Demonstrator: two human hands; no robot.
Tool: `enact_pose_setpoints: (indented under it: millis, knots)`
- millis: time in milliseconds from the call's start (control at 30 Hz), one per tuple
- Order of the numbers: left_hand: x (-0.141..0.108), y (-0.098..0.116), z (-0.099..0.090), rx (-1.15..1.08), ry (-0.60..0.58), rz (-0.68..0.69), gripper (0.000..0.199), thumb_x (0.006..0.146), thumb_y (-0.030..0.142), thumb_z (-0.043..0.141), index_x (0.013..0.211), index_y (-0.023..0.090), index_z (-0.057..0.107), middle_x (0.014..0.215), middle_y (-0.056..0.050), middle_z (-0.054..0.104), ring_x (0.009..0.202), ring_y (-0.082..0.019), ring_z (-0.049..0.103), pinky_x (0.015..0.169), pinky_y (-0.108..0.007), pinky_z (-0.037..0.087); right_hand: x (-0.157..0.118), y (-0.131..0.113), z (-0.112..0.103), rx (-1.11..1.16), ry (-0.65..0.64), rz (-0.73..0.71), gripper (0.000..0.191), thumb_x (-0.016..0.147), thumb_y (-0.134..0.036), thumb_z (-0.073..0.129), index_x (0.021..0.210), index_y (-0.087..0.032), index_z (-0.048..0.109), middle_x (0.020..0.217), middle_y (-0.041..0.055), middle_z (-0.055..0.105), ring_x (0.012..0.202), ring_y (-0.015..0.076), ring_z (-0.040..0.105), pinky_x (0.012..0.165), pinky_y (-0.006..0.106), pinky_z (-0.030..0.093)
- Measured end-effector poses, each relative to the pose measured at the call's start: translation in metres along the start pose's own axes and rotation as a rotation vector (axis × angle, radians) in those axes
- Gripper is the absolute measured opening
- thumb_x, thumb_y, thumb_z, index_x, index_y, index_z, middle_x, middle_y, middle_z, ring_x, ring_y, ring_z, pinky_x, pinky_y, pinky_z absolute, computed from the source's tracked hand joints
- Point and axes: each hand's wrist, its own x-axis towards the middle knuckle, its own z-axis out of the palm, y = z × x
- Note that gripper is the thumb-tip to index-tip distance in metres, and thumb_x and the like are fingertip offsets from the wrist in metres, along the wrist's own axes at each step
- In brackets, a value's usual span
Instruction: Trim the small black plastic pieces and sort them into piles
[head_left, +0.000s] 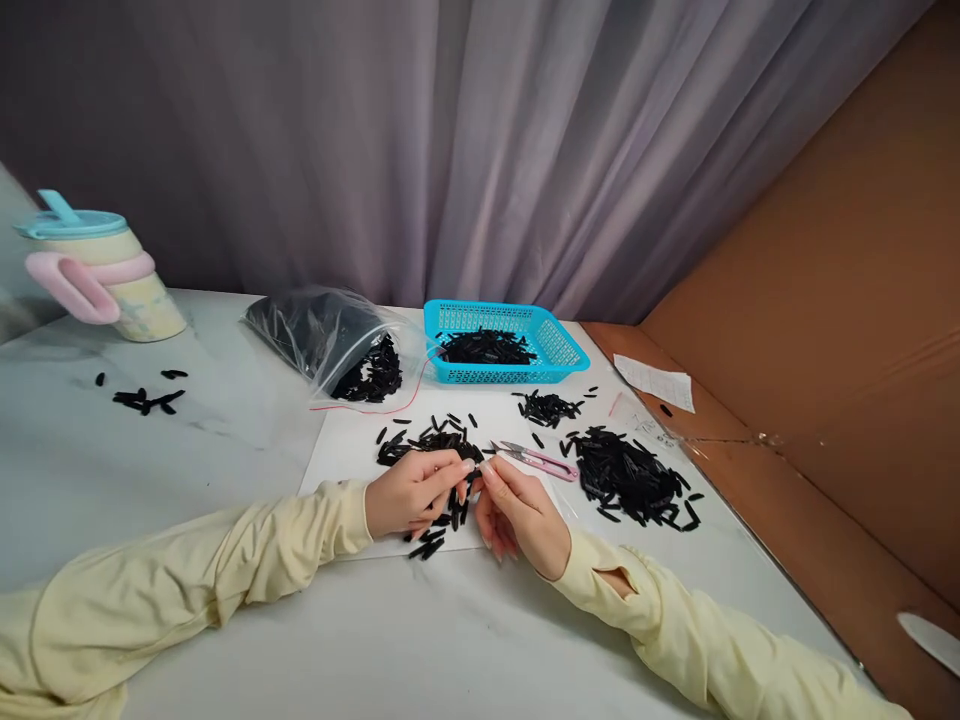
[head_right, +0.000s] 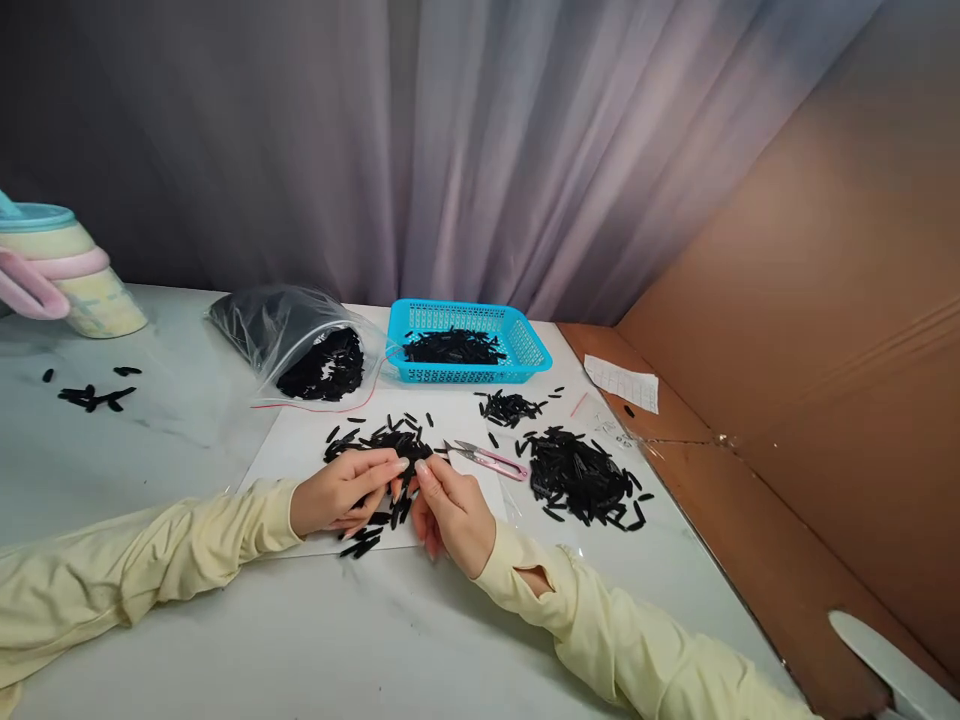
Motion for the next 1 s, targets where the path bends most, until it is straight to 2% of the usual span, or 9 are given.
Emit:
enact_pose_setpoints:
  millis: [333, 633, 800, 1000]
  knots:
    - [0.0059, 0.0020, -0.0058, -0.116, 0.024, -0.070, 0.033, 0.082, 0.045, 0.044, 0.064, 0.020, 0.031, 0.031, 0.014, 0.028, 0.020, -0.003, 0.023, 0.026, -0.015, 0.032, 0.0058, 0.0007, -0.0024, 0.346, -0.109, 0.088, 0.029, 0.083, -0.045, 0.046, 0.080, -0.017, 0.045, 0.048, -0.0030, 0.057, 0.030, 0.0094, 0.050, 0.025, 0.013, 0.030]
    - [0.0044, -0.0005, -0.0059, -0.121, 0.033, -0.050, 0.030, 0.086, 0.039, 0.037, 0.065, 0.020, 0.032, 0.032, 0.014, 0.028, 0.021, -0.002, 0.022, 0.028, -0.015, 0.033, 0.0070, 0.0034, -0.0063, 0.401, -0.165, 0.075, 0.025, 0.084, -0.042, 0.047, 0.082, -0.017, 0.046, 0.054, -0.0011, 0.061, 0.032, 0.0094, 0.052, 0.026, 0.013, 0.032]
    - [0.0029, -0.0019, -0.0044, -0.052, 0.017, -0.050, 0.029, 0.085, 0.037, 0.042, 0.063, 0.020, 0.033, 0.031, 0.013, 0.031, 0.021, -0.003, 0.023, 0.026, -0.015, 0.031, 0.0066, 0.0023, -0.0066, 0.415, -0.168, 0.073, 0.023, 0.084, -0.040, 0.048, 0.082, -0.017, 0.046, 0.056, -0.0011, 0.061, 0.033, 0.0090, 0.052, 0.026, 0.013, 0.032]
    - [0.0024, -0.0018, -0.0035, 0.011, 0.053, -0.032, 0.033, 0.083, 0.040, 0.044, 0.060, 0.020, 0.032, 0.030, 0.013, 0.031, 0.022, -0.003, 0.028, 0.025, -0.014, 0.028, 0.0060, 0.0025, -0.0075, 0.450, -0.181, 0.070, 0.021, 0.084, -0.037, 0.050, 0.081, -0.017, 0.045, 0.062, 0.0007, 0.063, 0.035, 0.0095, 0.054, 0.027, 0.015, 0.036]
